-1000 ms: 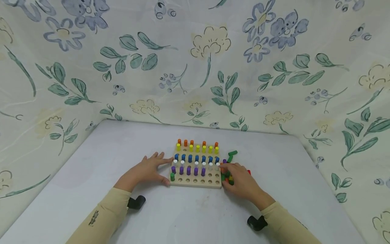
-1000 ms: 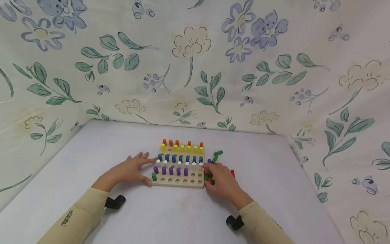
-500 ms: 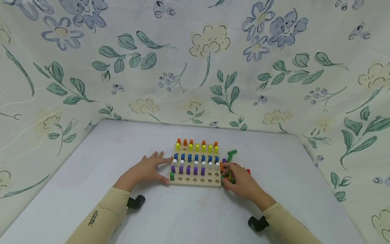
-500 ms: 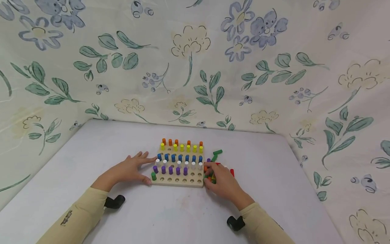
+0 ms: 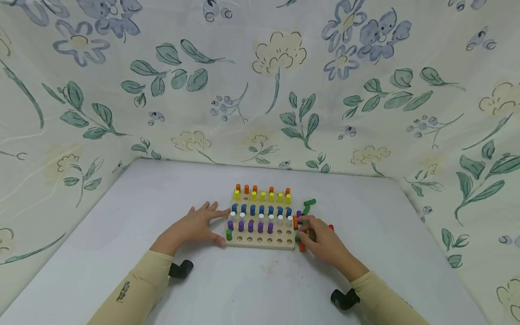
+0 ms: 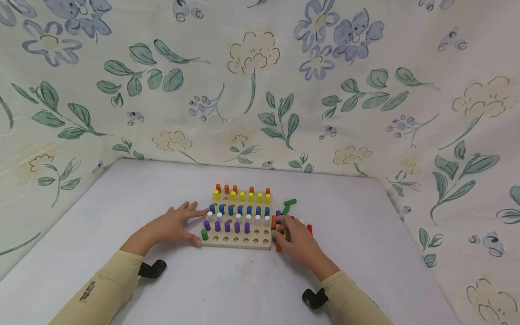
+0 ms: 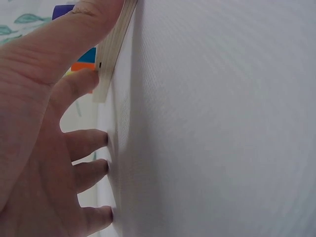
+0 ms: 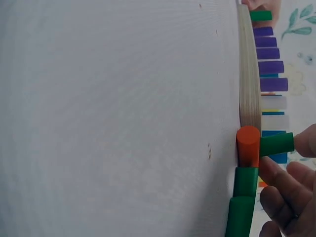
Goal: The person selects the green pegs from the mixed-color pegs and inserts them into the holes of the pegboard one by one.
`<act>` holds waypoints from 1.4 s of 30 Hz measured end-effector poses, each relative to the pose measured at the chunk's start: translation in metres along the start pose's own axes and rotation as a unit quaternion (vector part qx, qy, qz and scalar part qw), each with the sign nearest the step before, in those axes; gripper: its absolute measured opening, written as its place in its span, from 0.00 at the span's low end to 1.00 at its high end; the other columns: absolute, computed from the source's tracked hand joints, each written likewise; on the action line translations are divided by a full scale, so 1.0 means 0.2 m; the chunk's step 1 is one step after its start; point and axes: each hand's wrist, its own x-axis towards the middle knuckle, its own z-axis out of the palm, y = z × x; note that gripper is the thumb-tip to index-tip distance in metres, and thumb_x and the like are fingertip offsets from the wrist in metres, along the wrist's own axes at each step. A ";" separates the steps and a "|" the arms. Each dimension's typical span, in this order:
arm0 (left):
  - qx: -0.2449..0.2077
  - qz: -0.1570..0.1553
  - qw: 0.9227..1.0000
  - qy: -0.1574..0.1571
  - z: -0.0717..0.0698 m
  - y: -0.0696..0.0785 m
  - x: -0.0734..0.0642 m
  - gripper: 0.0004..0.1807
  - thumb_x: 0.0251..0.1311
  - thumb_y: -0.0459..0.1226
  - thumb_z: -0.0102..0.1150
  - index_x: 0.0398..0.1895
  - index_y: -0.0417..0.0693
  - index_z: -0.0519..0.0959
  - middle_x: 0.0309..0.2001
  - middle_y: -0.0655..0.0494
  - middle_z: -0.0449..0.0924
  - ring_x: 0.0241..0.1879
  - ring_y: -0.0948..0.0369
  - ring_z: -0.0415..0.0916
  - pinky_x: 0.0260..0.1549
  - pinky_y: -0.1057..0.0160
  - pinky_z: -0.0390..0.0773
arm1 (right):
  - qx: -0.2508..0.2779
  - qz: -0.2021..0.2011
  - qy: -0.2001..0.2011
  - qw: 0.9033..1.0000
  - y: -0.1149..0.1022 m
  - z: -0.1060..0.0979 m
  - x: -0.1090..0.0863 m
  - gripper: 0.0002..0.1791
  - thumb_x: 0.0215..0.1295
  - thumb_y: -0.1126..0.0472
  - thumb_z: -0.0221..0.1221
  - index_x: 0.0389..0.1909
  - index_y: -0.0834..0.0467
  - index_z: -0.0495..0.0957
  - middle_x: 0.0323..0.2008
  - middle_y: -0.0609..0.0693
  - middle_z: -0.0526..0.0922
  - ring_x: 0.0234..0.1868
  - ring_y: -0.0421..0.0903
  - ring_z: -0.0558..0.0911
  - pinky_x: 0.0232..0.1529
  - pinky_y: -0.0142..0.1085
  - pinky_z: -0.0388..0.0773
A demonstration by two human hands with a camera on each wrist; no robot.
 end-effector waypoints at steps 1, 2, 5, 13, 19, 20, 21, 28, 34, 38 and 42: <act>0.000 0.000 1.000 0.000 0.00 0.00 0.00 0.58 0.39 0.63 0.77 0.77 0.55 0.66 0.78 0.33 0.50 0.78 0.35 0.37 0.72 0.29 0.34 | 0.000 -0.002 0.002 1.000 0.00 0.00 0.00 0.22 0.72 0.58 0.62 0.65 0.53 0.72 0.45 0.41 0.84 0.40 0.40 0.75 0.41 0.35 0.77; 0.000 0.000 1.000 0.000 0.00 0.00 0.00 0.58 0.39 0.63 0.77 0.77 0.55 0.66 0.78 0.33 0.50 0.78 0.35 0.37 0.72 0.29 0.34 | 0.000 -0.005 0.004 1.000 0.00 0.00 0.00 0.22 0.73 0.58 0.61 0.65 0.53 0.72 0.45 0.41 0.84 0.39 0.40 0.75 0.40 0.35 0.77; -0.001 0.001 1.000 -0.002 0.00 -0.01 0.00 0.59 0.39 0.64 0.77 0.77 0.56 0.66 0.78 0.33 0.49 0.78 0.35 0.37 0.72 0.30 0.34 | 0.002 -0.007 0.004 1.000 0.00 -0.01 0.00 0.21 0.73 0.58 0.61 0.64 0.54 0.73 0.45 0.42 0.84 0.39 0.40 0.74 0.40 0.36 0.77; 0.000 0.001 1.000 -0.004 0.00 -0.01 0.00 0.59 0.39 0.64 0.77 0.77 0.57 0.66 0.79 0.33 0.49 0.78 0.35 0.37 0.72 0.30 0.34 | 0.001 0.003 -0.004 1.000 0.00 -0.01 0.00 0.20 0.71 0.58 0.63 0.62 0.54 0.75 0.45 0.44 0.82 0.41 0.41 0.75 0.43 0.39 0.78; -0.004 -0.002 1.000 -0.007 -0.01 -0.01 0.00 0.59 0.39 0.64 0.77 0.77 0.57 0.66 0.79 0.34 0.49 0.78 0.35 0.36 0.72 0.30 0.33 | -0.009 0.004 -0.008 1.000 -0.01 -0.01 0.01 0.24 0.66 0.56 0.68 0.62 0.54 0.75 0.45 0.43 0.81 0.43 0.42 0.76 0.47 0.40 0.80; -0.004 -0.002 1.000 -0.007 -0.01 -0.01 0.00 0.59 0.39 0.64 0.77 0.77 0.57 0.66 0.79 0.34 0.49 0.79 0.35 0.36 0.72 0.30 0.33 | -0.011 0.004 -0.008 1.000 -0.01 -0.01 0.01 0.25 0.66 0.56 0.68 0.62 0.53 0.75 0.45 0.43 0.81 0.43 0.42 0.76 0.48 0.40 0.80; -0.004 -0.002 1.000 -0.007 -0.01 -0.01 0.00 0.59 0.38 0.64 0.77 0.77 0.57 0.66 0.79 0.34 0.49 0.79 0.35 0.36 0.72 0.30 0.34 | -0.013 0.003 -0.008 1.000 0.00 -0.01 0.01 0.25 0.65 0.56 0.69 0.61 0.53 0.75 0.45 0.42 0.80 0.43 0.42 0.75 0.47 0.39 0.81; -0.004 -0.003 1.000 -0.004 -0.01 -0.01 0.00 0.58 0.39 0.63 0.77 0.77 0.57 0.66 0.79 0.34 0.49 0.79 0.35 0.37 0.72 0.30 0.35 | -0.017 -0.016 -0.003 1.000 0.00 0.00 0.00 0.22 0.63 0.59 0.70 0.57 0.52 0.77 0.43 0.42 0.78 0.43 0.43 0.74 0.46 0.38 0.81; 0.001 -0.001 1.000 -0.004 0.00 -0.01 0.00 0.58 0.39 0.64 0.77 0.77 0.57 0.66 0.79 0.34 0.50 0.78 0.35 0.38 0.72 0.30 0.35 | -0.025 -0.031 0.004 0.999 0.01 0.00 0.00 0.19 0.62 0.60 0.71 0.52 0.51 0.79 0.43 0.41 0.78 0.43 0.43 0.73 0.43 0.34 0.79; 0.002 0.002 1.000 -0.004 -0.01 -0.01 0.00 0.58 0.39 0.64 0.77 0.77 0.57 0.66 0.78 0.34 0.50 0.78 0.35 0.38 0.72 0.30 0.36 | -0.032 -0.035 0.009 0.999 0.01 0.00 0.00 0.15 0.62 0.61 0.71 0.48 0.49 0.80 0.43 0.40 0.79 0.43 0.43 0.73 0.44 0.36 0.79; 0.002 0.004 1.000 -0.003 -0.01 -0.01 0.00 0.58 0.39 0.63 0.77 0.77 0.56 0.66 0.78 0.34 0.50 0.78 0.35 0.38 0.72 0.29 0.36 | -0.035 -0.034 0.015 0.999 0.00 0.01 0.00 0.14 0.62 0.62 0.71 0.46 0.48 0.80 0.42 0.39 0.79 0.44 0.42 0.73 0.44 0.37 0.78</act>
